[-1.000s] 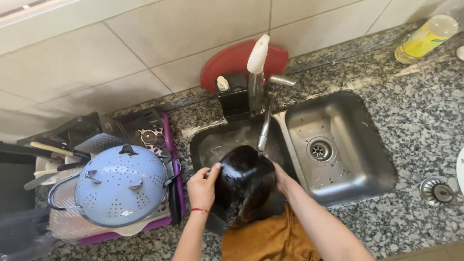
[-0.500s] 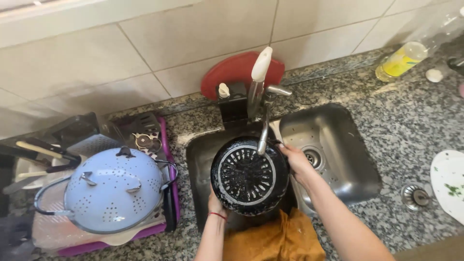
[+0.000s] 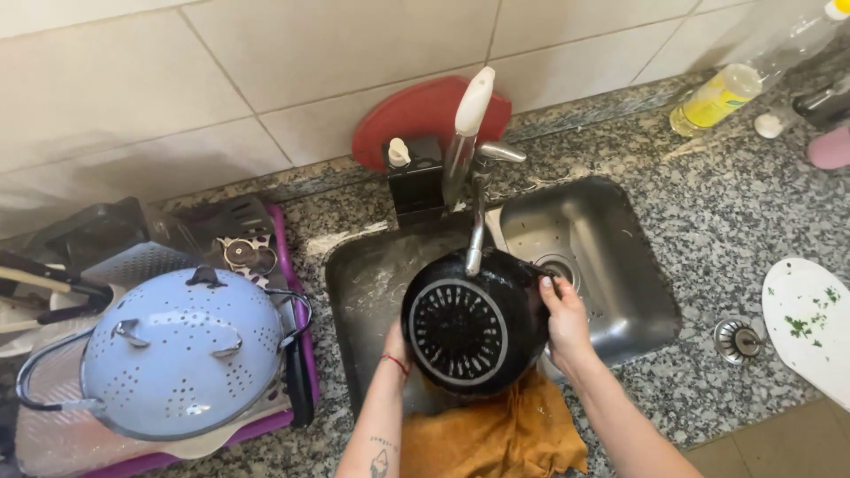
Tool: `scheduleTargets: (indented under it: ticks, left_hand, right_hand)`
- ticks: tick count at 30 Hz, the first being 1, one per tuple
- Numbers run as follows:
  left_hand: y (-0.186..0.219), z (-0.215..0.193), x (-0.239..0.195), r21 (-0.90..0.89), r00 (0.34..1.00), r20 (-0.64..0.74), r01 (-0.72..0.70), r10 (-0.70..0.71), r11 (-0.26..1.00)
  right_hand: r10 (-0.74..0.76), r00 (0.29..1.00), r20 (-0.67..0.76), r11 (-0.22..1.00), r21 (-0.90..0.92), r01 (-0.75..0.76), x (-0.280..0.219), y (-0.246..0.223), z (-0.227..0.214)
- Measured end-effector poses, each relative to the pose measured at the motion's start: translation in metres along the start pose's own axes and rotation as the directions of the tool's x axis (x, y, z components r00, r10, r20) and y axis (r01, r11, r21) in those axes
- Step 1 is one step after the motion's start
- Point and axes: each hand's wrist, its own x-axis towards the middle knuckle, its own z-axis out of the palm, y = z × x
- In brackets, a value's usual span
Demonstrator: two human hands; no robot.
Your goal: The person washes a blue colander and a metal pot in a kitchen sink using a sponge and running water. After rinsing the pot, the person places it on the stove and briefly pets a black cat that walks by.
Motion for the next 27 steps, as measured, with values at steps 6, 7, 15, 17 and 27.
scheduleTargets:
  ticks: [6, 7, 15, 17, 27]
  left_hand:
    - [0.078, -0.046, -0.047, 0.379, 0.963, -0.046, -0.230, 0.267, 0.896]
    - [0.078, -0.058, -0.048, 0.383, 0.961, -0.104, -0.198, 0.256, 0.902]
    - [0.140, -0.055, -0.130, 0.460, 0.861, -0.288, -0.260, 0.420, 0.849]
    - [0.157, -0.043, -0.151, 0.487, 0.807, -0.364, -0.262, 0.466, 0.833]
    - [0.157, 0.035, -0.188, 0.891, 0.560, -0.127, -0.298, 0.819, 0.342]
  right_hand:
    - [0.282, 0.947, 0.156, 0.923, 0.225, -0.312, 0.013, 0.043, 0.021]
    - [0.363, 0.895, 0.261, 0.876, 0.233, -0.423, 0.029, 0.070, 0.022]
    - [0.510, 0.720, 0.472, 0.760, 0.145, -0.633, 0.076, 0.134, 0.053]
    - [0.544, 0.663, 0.514, 0.736, 0.088, -0.671, 0.090, 0.132, 0.061]
    - [0.117, 0.803, 0.584, 0.819, -0.514, 0.254, 0.004, 0.007, 0.080]
